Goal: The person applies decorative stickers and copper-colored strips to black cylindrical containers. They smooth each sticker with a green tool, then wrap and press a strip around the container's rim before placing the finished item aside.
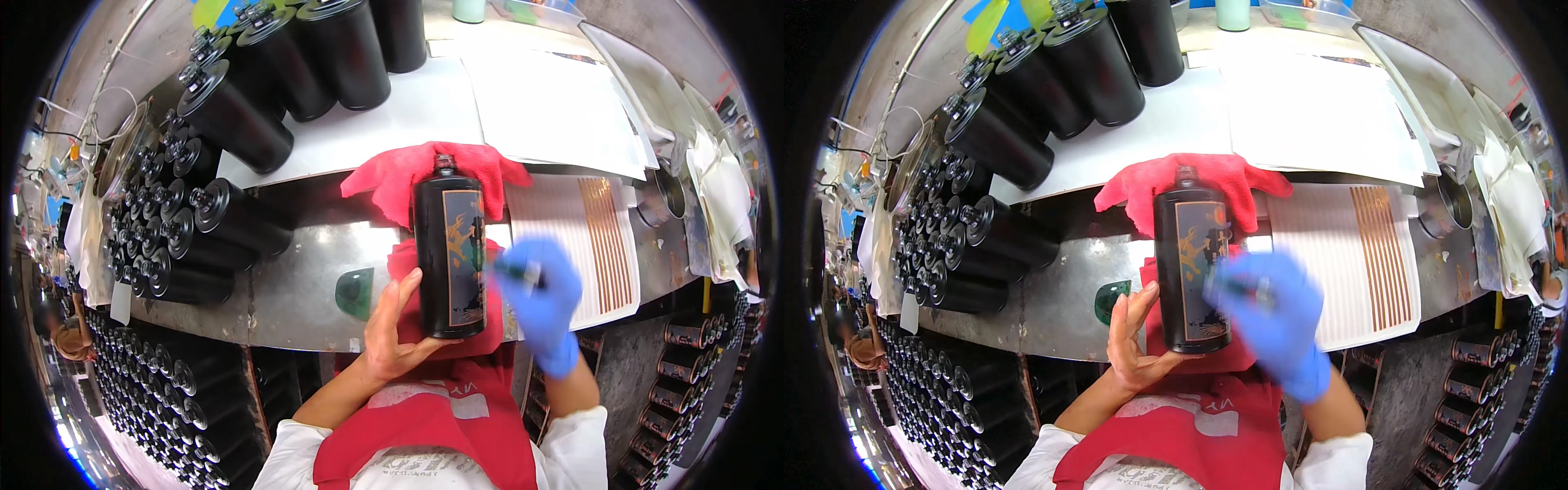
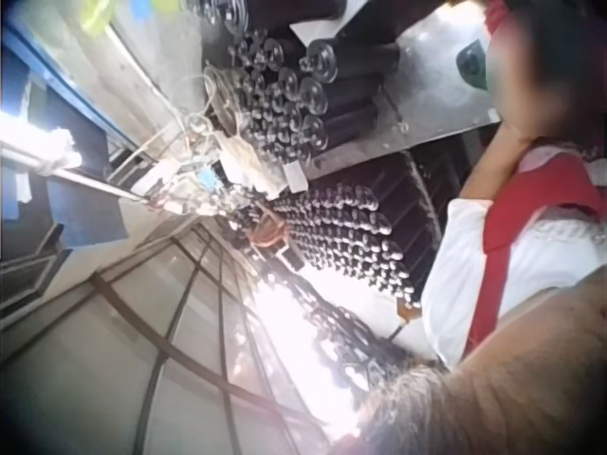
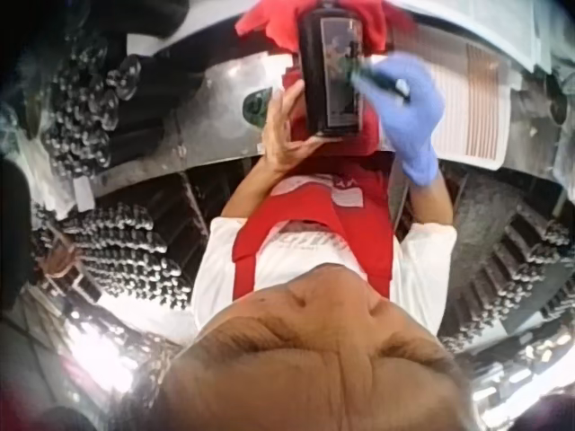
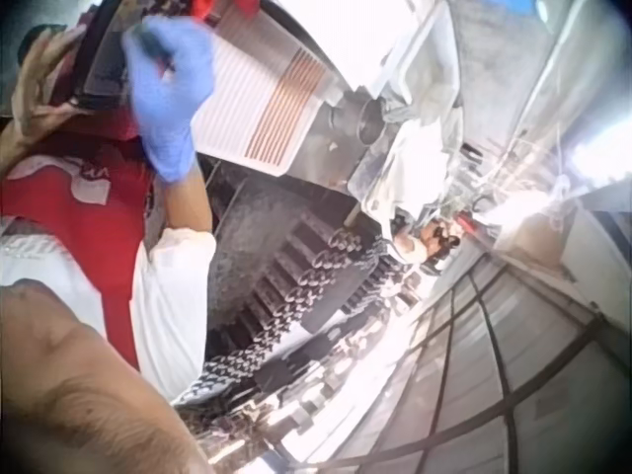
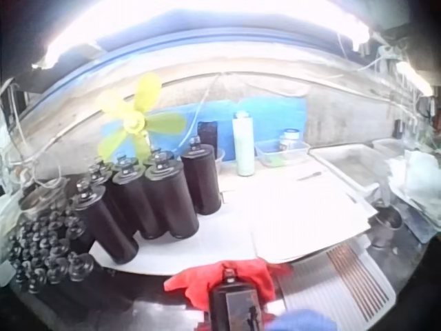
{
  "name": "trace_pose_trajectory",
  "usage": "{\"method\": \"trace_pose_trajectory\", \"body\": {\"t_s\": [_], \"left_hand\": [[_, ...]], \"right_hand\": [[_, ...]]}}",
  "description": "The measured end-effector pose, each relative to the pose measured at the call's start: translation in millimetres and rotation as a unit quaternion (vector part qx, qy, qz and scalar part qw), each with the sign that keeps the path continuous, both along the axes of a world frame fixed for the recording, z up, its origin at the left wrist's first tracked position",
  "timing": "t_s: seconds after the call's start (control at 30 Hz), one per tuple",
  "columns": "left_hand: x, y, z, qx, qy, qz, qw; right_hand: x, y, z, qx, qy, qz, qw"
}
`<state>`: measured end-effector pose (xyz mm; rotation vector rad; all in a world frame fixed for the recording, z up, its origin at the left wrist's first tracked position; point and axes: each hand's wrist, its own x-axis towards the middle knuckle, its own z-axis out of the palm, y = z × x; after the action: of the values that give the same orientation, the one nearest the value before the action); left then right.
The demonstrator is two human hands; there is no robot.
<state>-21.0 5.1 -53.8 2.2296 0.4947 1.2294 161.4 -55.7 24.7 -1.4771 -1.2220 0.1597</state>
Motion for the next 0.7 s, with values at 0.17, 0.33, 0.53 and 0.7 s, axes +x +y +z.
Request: {"method": "trace_pose_trajectory", "body": {"t_s": [0.17, 0.33, 0.53, 0.7], "left_hand": [[2, 0, -1, -0.099, -0.043, -0.101, 0.989], [-3, 2, -11, -0.13, -0.086, -0.11, 0.982], [-4, 6, -7, -0.108, -0.069, -0.091, 0.988], [0, 9, 6, -0.069, -0.02, -0.119, 0.99]], "right_hand": [[7, 12, -7, 0.018, -0.326, 0.038, 0.944], [-24, -63, -5, -0.089, -0.255, 0.228, 0.936], [22, 39, 28, -0.106, -0.195, 0.107, 0.969], [49, 97, 32, -0.031, -0.275, 0.079, 0.958]]}}
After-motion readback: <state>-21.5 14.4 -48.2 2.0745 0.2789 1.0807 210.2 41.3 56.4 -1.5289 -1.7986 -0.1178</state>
